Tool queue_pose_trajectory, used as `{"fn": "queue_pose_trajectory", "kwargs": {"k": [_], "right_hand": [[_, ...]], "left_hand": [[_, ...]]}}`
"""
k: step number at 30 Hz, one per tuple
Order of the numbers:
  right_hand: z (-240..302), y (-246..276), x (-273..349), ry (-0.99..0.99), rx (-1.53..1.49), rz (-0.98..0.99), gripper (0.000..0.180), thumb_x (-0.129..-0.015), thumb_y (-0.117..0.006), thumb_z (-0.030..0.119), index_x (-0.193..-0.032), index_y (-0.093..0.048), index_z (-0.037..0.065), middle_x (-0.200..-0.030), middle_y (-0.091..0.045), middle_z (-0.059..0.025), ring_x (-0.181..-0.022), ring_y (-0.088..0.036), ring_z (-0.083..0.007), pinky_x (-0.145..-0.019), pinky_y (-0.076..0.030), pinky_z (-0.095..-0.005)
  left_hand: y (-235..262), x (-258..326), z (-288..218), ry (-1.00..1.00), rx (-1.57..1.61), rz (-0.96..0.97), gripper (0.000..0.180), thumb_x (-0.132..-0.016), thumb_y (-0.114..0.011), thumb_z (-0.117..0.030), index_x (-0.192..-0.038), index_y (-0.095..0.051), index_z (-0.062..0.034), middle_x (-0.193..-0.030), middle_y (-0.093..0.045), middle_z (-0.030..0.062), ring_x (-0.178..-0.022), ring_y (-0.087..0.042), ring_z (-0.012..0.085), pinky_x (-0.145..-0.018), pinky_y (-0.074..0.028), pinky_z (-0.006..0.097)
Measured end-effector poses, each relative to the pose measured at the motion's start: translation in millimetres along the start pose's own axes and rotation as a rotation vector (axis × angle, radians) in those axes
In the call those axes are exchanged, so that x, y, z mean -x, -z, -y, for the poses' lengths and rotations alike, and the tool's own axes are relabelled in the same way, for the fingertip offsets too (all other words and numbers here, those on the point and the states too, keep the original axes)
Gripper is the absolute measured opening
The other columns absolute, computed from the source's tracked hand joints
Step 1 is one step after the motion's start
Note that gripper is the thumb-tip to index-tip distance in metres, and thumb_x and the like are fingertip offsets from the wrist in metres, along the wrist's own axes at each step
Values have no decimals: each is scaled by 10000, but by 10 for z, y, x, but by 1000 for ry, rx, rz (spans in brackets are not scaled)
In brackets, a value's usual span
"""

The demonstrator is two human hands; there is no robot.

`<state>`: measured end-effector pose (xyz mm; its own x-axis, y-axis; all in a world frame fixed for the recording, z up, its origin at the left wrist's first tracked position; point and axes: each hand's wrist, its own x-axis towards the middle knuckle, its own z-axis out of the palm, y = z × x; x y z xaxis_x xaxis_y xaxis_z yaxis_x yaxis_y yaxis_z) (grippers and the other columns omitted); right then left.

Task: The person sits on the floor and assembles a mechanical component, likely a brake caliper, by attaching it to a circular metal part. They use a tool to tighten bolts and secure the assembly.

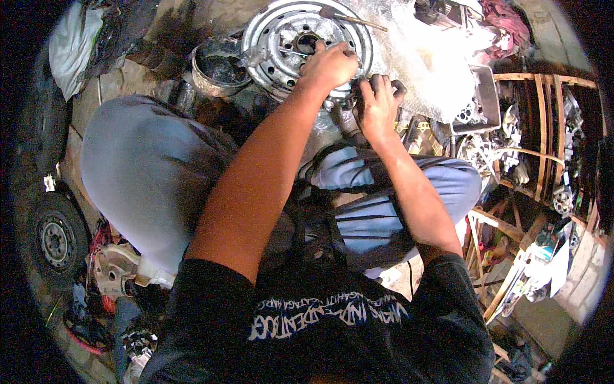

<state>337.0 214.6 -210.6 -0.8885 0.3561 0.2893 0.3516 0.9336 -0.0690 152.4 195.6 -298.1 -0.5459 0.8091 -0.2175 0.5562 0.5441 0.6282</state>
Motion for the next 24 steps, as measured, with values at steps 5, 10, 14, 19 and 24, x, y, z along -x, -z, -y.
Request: {"fn": "queue_pose_trajectory", "kwargs": {"k": [5, 10, 14, 19, 24], "right_hand": [[-6, -93, 76, 4, 104, -32, 286, -900, -545, 123, -1170, -640, 114, -1295, -567, -189, -1248, -539, -367, -973, -355, -740], [-53, 24, -54, 45, -40, 83, 614, -642, -856, 204, -1205, -629, 112, -1365, -538, -198, -1311, -497, -401, -1027, -308, -768], [-126, -175, 109, -59, 132, 17, 541, -690, -813, 180, -1194, -630, 112, -1368, -542, -191, -1327, -486, -386, -1035, -298, -774], [-31, 124, -136, -128, -279, -44, 223, -807, -694, 35, -1029, -696, 47, -1063, -654, -157, -1032, -616, -349, -963, -401, -542], [-246, 83, -90, -483, -614, -225, 113, -851, -710, 74, -935, -741, 5, -951, -727, -203, -833, -712, -358, -773, -536, -432]], "left_hand": [[88, 134, -130, 2, 3, -159, 331, -945, -490, -201, -1200, -675, -100, -1412, -564, 163, -1250, -518, 425, -1076, -423, 529], [-18, 53, 114, 44, 46, -104, 457, -932, -496, -338, -1350, -588, -179, -1501, -423, 218, -1344, -463, 431, -1125, -368, 549], [275, 198, -312, 102, 116, 44, 585, -936, -484, -467, -1475, -510, -242, -1604, -285, 249, -1390, -430, 473, -1151, -348, 558], [67, 112, -36, 89, 48, 12, 578, -944, -462, -480, -1470, -511, -246, -1590, -307, 258, -1382, -442, 470, -1145, -356, 561], [388, 265, -278, 148, 142, 41, 601, -946, -446, -493, -1488, -486, -238, -1592, -302, 262, -1394, -432, 461, -1149, -358, 546]]}}
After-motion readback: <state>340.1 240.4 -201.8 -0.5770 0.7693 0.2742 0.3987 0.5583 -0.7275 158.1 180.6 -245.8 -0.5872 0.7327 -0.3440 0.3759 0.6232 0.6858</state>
